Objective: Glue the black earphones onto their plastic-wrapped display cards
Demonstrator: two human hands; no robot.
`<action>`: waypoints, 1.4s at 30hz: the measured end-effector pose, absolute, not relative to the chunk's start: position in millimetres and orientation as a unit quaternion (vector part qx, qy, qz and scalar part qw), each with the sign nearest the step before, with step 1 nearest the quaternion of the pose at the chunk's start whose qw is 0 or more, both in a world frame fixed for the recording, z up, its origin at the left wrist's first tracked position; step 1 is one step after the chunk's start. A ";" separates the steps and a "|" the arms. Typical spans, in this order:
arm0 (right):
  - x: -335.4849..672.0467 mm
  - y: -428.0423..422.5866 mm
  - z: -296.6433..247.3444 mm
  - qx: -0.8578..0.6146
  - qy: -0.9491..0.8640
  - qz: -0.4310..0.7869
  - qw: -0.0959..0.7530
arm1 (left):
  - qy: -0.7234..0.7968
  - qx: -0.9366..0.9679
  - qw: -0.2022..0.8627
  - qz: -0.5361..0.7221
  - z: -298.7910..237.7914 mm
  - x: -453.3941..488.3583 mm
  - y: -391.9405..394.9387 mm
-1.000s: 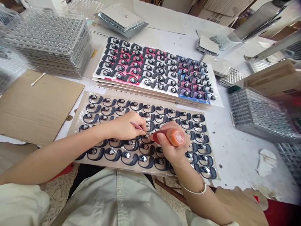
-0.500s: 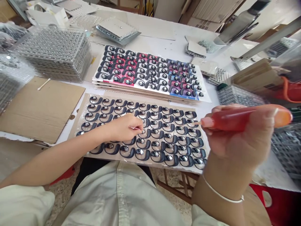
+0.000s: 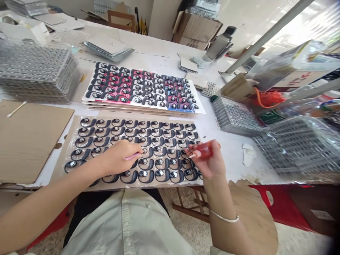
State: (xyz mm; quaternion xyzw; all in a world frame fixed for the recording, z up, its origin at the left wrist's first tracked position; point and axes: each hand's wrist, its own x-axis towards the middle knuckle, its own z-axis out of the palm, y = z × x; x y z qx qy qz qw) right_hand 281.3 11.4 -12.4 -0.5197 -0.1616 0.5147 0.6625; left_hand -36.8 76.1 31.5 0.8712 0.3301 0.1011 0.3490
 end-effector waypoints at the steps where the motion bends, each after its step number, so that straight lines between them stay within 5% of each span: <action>1: 280.0 13.7 -12.5 -0.519 -0.162 0.508 0.668 | 0.329 0.871 0.349 0.102 30.8 -37.1 76.0; 35: 289.9 66.5 8.5 -0.598 -0.152 0.465 0.635 | 0.349 0.822 0.295 0.340 -5.3 -32.2 5.0; 42: 291.7 63.5 15.1 -0.578 -0.219 0.291 0.730 | 0.358 0.847 0.255 0.300 -3.6 -31.8 1.0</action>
